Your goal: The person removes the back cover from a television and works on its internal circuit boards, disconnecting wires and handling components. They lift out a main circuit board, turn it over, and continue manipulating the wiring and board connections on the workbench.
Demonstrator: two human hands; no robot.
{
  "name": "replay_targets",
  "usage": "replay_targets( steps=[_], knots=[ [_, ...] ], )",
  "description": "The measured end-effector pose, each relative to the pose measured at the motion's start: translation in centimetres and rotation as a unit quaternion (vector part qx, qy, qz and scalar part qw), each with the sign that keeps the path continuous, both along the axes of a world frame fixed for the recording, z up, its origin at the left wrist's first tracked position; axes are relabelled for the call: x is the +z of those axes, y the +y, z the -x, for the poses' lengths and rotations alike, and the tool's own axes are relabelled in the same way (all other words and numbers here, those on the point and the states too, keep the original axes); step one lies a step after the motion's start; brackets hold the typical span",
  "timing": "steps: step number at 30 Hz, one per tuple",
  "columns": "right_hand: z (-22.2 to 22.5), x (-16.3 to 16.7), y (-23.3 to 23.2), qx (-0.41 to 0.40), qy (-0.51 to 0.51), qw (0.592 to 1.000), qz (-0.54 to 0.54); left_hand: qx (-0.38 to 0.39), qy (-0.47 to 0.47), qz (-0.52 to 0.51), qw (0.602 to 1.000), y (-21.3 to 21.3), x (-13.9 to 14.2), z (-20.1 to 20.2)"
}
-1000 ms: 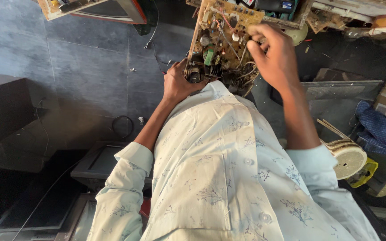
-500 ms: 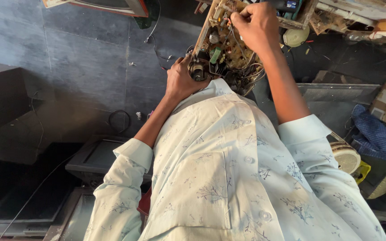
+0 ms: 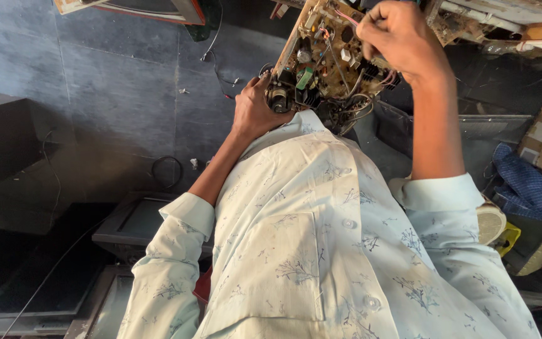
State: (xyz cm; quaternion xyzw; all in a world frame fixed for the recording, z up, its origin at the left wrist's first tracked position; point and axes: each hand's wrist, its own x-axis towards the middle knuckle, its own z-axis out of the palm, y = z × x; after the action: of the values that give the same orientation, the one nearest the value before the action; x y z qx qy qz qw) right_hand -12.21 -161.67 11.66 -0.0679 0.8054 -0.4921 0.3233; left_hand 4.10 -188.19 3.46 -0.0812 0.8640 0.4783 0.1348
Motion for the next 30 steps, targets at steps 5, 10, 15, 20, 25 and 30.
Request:
replay_targets(
  steps=[5, 10, 15, 20, 25, 30],
  knots=[
    [-1.3, 2.7, 1.0, 0.004, -0.025, 0.999, -0.036, 0.001, 0.028, 0.019, 0.999, 0.1, -1.2, -0.3],
    [-3.2, 3.4, 1.7, 0.036, -0.003, 0.99, -0.138, 0.0, 0.048, 0.007, 0.999, 0.0, -1.7, -0.5],
    [-5.1, 2.4, 1.7, 0.037, 0.016, 0.997, -0.069, -0.026, 0.006, 0.027, 0.999, 0.0, -1.3, -0.2],
    [-6.7, 1.8, 2.0, -0.017, 0.02, 0.992, -0.123, -0.017, 0.007, 0.042, 0.999, -0.1, -0.9, -0.3],
    [-7.4, 1.7, 3.1, -0.009, 0.064, 0.979, -0.194, -0.014, 0.018, 0.02, 1.0, -0.3, -1.2, -0.6],
    [-7.1, 0.3, 4.8, -0.028, 0.227, 0.949, -0.218, -0.003, 0.0, 0.022, 1.0, -0.4, -1.4, -0.9]
  ],
)
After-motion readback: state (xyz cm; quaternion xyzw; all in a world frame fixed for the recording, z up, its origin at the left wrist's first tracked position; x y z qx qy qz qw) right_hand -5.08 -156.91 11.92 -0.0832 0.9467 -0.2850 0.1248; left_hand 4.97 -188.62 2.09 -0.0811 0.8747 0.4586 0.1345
